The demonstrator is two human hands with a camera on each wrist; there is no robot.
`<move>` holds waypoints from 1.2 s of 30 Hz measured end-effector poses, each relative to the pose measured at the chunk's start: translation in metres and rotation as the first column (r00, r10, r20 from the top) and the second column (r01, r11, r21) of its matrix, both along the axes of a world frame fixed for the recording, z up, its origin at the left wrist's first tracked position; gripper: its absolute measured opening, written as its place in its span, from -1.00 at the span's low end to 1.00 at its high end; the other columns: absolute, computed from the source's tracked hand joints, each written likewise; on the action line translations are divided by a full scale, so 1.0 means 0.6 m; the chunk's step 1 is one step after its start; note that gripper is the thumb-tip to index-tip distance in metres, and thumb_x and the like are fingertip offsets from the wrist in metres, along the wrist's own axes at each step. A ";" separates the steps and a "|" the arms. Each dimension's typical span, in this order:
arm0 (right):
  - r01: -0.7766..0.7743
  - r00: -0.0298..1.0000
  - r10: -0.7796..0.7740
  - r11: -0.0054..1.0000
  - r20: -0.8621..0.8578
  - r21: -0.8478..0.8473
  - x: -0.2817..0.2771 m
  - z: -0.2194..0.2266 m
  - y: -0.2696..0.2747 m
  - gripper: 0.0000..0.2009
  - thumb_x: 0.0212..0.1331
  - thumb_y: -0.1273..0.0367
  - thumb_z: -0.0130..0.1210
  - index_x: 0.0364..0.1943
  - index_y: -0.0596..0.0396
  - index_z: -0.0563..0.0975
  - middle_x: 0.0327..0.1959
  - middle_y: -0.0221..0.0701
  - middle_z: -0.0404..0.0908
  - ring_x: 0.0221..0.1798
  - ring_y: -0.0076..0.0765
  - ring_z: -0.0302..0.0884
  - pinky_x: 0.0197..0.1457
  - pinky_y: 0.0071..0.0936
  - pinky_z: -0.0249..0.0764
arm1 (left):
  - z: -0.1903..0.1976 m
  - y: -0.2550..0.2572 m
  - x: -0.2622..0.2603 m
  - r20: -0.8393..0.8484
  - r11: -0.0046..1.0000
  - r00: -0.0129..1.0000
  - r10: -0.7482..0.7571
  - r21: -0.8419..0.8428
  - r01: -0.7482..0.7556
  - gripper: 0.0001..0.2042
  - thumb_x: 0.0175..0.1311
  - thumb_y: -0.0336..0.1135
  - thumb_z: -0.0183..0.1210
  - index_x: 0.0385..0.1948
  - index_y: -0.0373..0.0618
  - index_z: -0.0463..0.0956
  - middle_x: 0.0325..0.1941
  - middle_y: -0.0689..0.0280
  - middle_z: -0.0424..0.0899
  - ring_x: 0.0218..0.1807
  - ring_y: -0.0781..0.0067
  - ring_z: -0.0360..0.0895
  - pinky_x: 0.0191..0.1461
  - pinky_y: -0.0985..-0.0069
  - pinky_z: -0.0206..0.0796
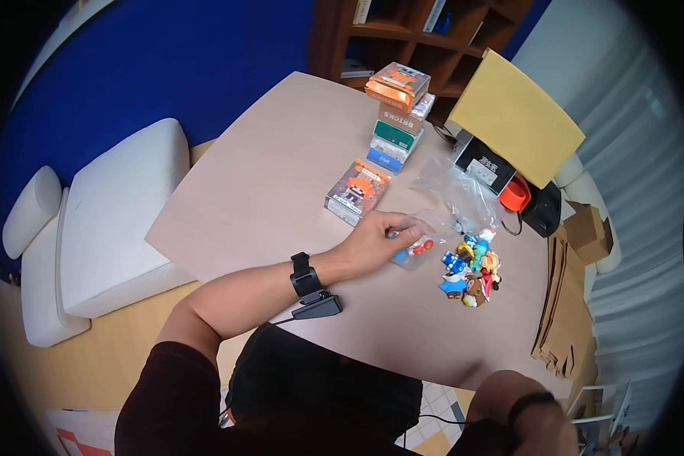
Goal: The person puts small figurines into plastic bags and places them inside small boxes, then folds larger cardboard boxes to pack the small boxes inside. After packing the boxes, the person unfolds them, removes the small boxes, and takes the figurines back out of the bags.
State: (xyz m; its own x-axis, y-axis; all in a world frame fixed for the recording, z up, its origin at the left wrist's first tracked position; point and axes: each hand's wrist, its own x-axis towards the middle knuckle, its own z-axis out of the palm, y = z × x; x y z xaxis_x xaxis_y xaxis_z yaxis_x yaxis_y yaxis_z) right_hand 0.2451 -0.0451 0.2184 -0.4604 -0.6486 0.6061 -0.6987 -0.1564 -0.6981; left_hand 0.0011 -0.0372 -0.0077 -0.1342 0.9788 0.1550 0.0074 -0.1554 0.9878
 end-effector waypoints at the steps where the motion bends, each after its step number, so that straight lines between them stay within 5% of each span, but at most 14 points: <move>1: 0.006 1.000 -0.006 1.000 -0.005 0.004 -0.003 -0.003 0.002 -0.78 0.29 0.31 0.18 -0.49 0.07 0.63 -0.48 -0.30 0.59 -0.48 -0.30 0.58 -0.42 -0.32 0.46 | 0.003 0.000 0.002 -0.034 1.000 0.999 0.002 0.016 -0.002 -0.68 0.67 -0.24 0.11 0.21 -0.23 0.67 0.11 0.32 0.77 0.06 0.68 0.61 0.18 0.59 0.48; 6: 0.083 0.996 -0.082 0.996 -0.033 0.026 0.014 -0.013 0.008 -0.80 0.27 0.35 0.19 -0.47 0.14 0.64 -0.47 -0.27 0.60 -0.50 -0.31 0.57 -0.47 -0.36 0.43 | -0.017 0.009 0.017 -0.083 0.996 0.996 0.019 0.086 -0.012 -0.64 0.71 -0.19 0.06 0.27 -0.20 0.64 0.13 0.35 0.77 0.07 0.69 0.61 0.20 0.58 0.49; 14: 0.199 0.971 -0.192 0.979 -0.139 0.037 0.050 -0.023 0.022 -0.83 0.24 0.41 0.22 -0.45 0.23 0.66 -0.45 -0.23 0.61 -0.53 -0.33 0.55 -0.53 -0.42 0.37 | -0.016 0.021 0.031 0.082 1.000 0.997 0.003 -0.024 -0.001 -0.59 0.73 -0.12 -0.01 0.30 -0.22 0.60 0.07 0.33 0.76 0.06 0.69 0.59 0.19 0.57 0.48; 16: 0.493 0.837 -0.448 0.866 -0.314 0.078 0.062 -0.026 0.032 -0.87 0.13 0.50 0.26 -0.42 0.39 0.66 -0.41 -0.16 0.63 -0.60 -0.37 0.46 -0.62 -0.49 0.25 | -0.012 0.030 0.032 0.084 0.998 0.996 -0.007 -0.065 0.013 -0.59 0.74 -0.13 -0.01 0.29 -0.27 0.59 0.11 0.34 0.76 0.09 0.68 0.59 0.23 0.56 0.48; 17: 0.502 0.830 -0.460 0.863 -0.314 0.063 0.067 -0.030 0.030 -0.87 0.13 0.50 0.26 -0.42 0.39 0.66 -0.41 -0.16 0.63 -0.60 -0.37 0.46 -0.62 -0.49 0.25 | -0.016 0.037 0.033 0.092 0.998 0.996 -0.004 -0.058 0.009 -0.59 0.73 -0.14 0.00 0.27 -0.29 0.59 0.11 0.34 0.76 0.08 0.67 0.60 0.22 0.57 0.48; 19: 0.689 0.643 -0.591 0.724 -0.487 0.030 0.075 -0.039 0.014 -0.86 -0.02 0.55 0.34 -0.44 0.43 0.65 -0.41 -0.12 0.64 -0.62 -0.37 0.44 -0.64 -0.50 0.21 | -0.022 0.053 0.049 0.234 0.999 0.972 -0.011 -0.041 0.021 -0.61 0.72 -0.16 0.02 0.23 -0.31 0.60 0.06 0.31 0.77 0.04 0.63 0.64 0.19 0.56 0.51; 23: 0.732 0.531 -0.646 0.675 -0.548 -0.087 0.086 -0.049 0.008 -0.85 -0.11 0.57 0.37 -0.45 0.42 0.65 -0.45 -0.14 0.63 -0.61 -0.38 0.45 -0.63 -0.50 0.22 | -0.019 0.085 0.063 0.248 0.998 0.969 0.003 -0.058 0.011 -0.62 0.71 -0.15 0.04 0.22 -0.29 0.61 0.00 0.29 0.78 0.01 0.59 0.67 0.16 0.56 0.52; 26: 0.763 0.460 -0.678 0.632 -0.573 -0.135 0.100 -0.047 -0.002 -0.86 -0.14 0.56 0.35 -0.44 0.34 0.69 -0.48 -0.21 0.64 -0.60 -0.37 0.48 -0.60 -0.52 0.26 | -0.024 0.106 0.063 0.328 0.994 0.939 0.105 -0.063 -0.089 -0.69 0.69 -0.18 0.08 -0.03 -0.27 0.67 -0.15 0.35 0.74 -0.14 0.65 0.60 -0.01 0.59 0.47; 28: 0.937 0.266 -0.829 0.343 -0.492 -0.071 0.112 -0.033 -0.016 -0.88 -0.17 0.52 0.31 -0.45 0.21 0.72 -0.48 -0.30 0.68 -0.58 -0.36 0.54 -0.53 -0.55 0.43 | -0.029 0.107 0.063 0.364 0.990 0.922 0.129 -0.102 -0.098 -0.72 0.68 -0.20 0.09 -0.04 -0.26 0.66 -0.18 0.37 0.72 -0.17 0.64 0.57 -0.04 0.58 0.44; 29: 0.995 0.098 -0.897 0.101 -0.432 0.017 0.118 -0.045 -0.013 -0.94 -0.01 0.51 0.28 -0.42 0.14 0.71 -0.46 -0.33 0.68 -0.44 -0.28 0.62 -0.37 -0.45 0.49 | -0.032 0.103 0.063 0.405 0.990 0.905 0.127 -0.111 -0.089 -0.72 0.68 -0.21 0.10 -0.02 -0.26 0.66 -0.15 0.35 0.74 -0.15 0.63 0.59 -0.02 0.57 0.45; 30: 0.983 -0.086 -0.916 -0.142 -0.391 0.117 0.121 -0.064 -0.006 -0.95 0.16 0.50 0.25 -0.38 0.08 0.71 -0.43 -0.36 0.68 -0.31 -0.19 0.70 -0.21 -0.35 0.56 | -0.034 0.100 0.062 0.445 0.990 0.887 0.125 -0.116 -0.081 -0.73 0.67 -0.23 0.10 0.01 -0.27 0.66 -0.12 0.33 0.76 -0.13 0.61 0.62 -0.01 0.57 0.47; 32: 0.860 -0.257 -0.836 -0.427 -0.485 0.281 0.079 -0.062 0.054 -0.84 0.09 0.57 0.27 -0.25 0.08 0.73 -0.27 -0.29 0.74 -0.13 -0.11 0.73 -0.10 -0.26 0.60 | -0.026 0.084 0.057 0.459 0.993 0.884 0.089 -0.114 -0.041 -0.73 0.66 -0.26 0.11 0.07 -0.30 0.64 -0.05 0.25 0.79 -0.07 0.55 0.68 0.05 0.54 0.52; 34: 0.923 -0.141 -0.885 -0.280 -0.444 0.265 0.045 -0.111 0.199 -0.73 -0.03 0.63 0.24 -0.17 0.26 0.72 -0.19 -0.11 0.75 -0.20 -0.03 0.74 -0.06 -0.20 0.62 | -0.022 0.078 0.049 0.459 0.991 0.885 0.070 -0.133 -0.010 -0.72 0.65 -0.30 0.12 0.13 -0.34 0.61 0.01 0.18 0.80 0.00 0.50 0.72 0.13 0.49 0.56; 36: 0.777 -0.255 -0.786 -0.514 -0.564 0.364 0.034 -0.184 0.280 -0.67 -0.01 0.66 0.16 -0.11 0.25 0.73 -0.12 -0.03 0.76 -0.11 0.08 0.75 0.03 -0.15 0.62 | -0.022 0.075 0.043 0.460 0.992 0.885 0.067 -0.129 -0.008 -0.72 0.63 -0.32 0.14 0.14 -0.36 0.60 0.00 0.17 0.80 0.02 0.47 0.73 0.15 0.49 0.57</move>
State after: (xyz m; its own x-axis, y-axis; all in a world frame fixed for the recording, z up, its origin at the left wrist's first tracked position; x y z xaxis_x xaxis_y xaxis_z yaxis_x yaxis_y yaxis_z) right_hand 0.2656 0.1231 0.1081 -0.7351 0.4858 0.4730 0.4585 0.8701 -0.1809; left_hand 0.0269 0.0076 -0.0209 -0.1984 0.9787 -0.0521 -0.4517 -0.0441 0.8911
